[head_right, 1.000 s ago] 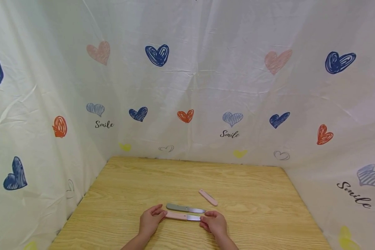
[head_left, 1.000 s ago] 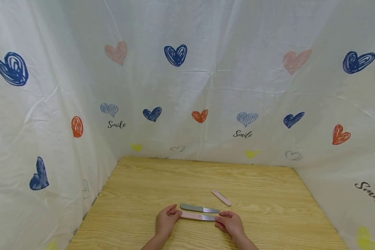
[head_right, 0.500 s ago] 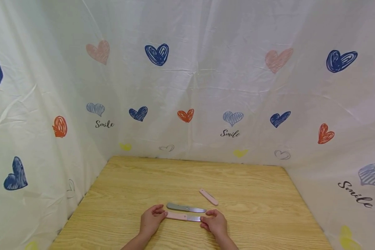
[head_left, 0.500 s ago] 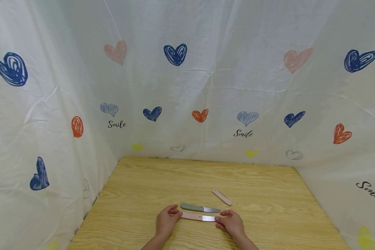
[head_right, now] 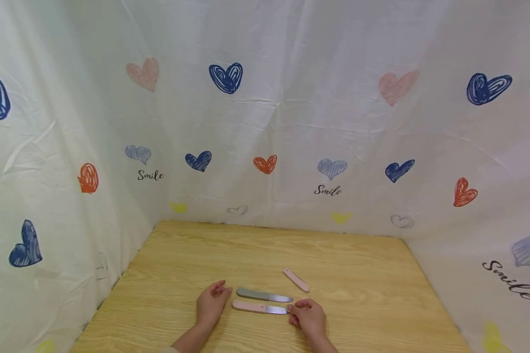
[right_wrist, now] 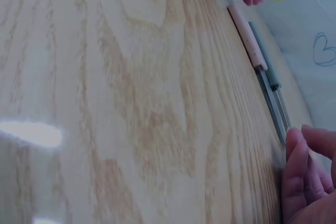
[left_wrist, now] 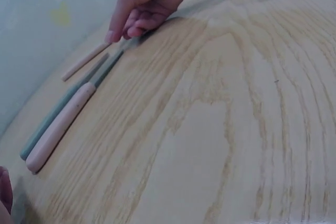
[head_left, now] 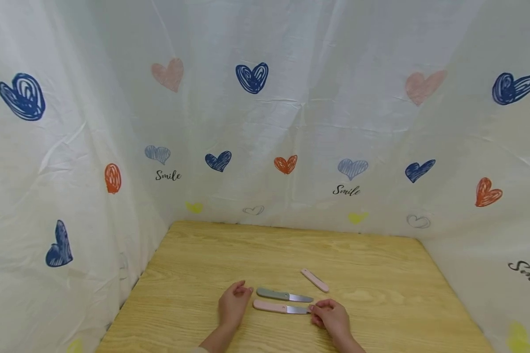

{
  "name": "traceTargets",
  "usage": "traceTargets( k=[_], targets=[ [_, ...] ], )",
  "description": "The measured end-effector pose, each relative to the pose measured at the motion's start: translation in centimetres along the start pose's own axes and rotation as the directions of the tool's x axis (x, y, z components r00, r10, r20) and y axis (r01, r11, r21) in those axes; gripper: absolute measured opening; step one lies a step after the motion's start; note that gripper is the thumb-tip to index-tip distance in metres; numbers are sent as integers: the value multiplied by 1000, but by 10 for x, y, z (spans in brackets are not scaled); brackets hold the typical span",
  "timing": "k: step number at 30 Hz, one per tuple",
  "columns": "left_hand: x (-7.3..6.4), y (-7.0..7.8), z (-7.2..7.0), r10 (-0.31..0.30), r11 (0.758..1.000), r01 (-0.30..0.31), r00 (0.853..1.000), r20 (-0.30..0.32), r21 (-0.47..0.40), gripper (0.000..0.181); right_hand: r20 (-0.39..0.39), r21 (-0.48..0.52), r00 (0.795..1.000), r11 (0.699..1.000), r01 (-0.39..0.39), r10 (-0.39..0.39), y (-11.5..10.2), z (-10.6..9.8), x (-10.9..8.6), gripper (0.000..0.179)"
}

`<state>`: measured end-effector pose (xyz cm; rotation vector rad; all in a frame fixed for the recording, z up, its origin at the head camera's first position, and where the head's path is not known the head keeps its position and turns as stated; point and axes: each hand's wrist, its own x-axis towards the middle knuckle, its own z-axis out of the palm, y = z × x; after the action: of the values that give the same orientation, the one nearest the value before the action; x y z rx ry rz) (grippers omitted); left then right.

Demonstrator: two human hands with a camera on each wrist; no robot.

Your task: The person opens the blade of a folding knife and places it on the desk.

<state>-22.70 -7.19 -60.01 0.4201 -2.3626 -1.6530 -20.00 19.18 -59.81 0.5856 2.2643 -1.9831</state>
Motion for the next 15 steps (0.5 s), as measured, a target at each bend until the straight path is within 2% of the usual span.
traceTargets(
  k=[3, 8, 11, 15],
  targets=[
    [6, 5, 3, 39, 996, -39, 999, -5, -84, 31, -97, -9, 995, 1000, 25, -26, -2, -6, 5, 25],
    [15, 17, 13, 108, 964, -94, 993, 43, -249, 29, -209, -22, 977, 999, 43, -47, -7, -16, 13, 26],
    [17, 24, 20, 126, 955, -98, 989, 83, -280, 29, -235, -15, 971, 999, 50, -52, -8, -19, 13, 27],
    [16, 30, 27, 153, 964, -111, 974, 165, -242, 31, -244, -55, 969, 998, 36, -48, -7, -19, 14, 25]
  ],
)
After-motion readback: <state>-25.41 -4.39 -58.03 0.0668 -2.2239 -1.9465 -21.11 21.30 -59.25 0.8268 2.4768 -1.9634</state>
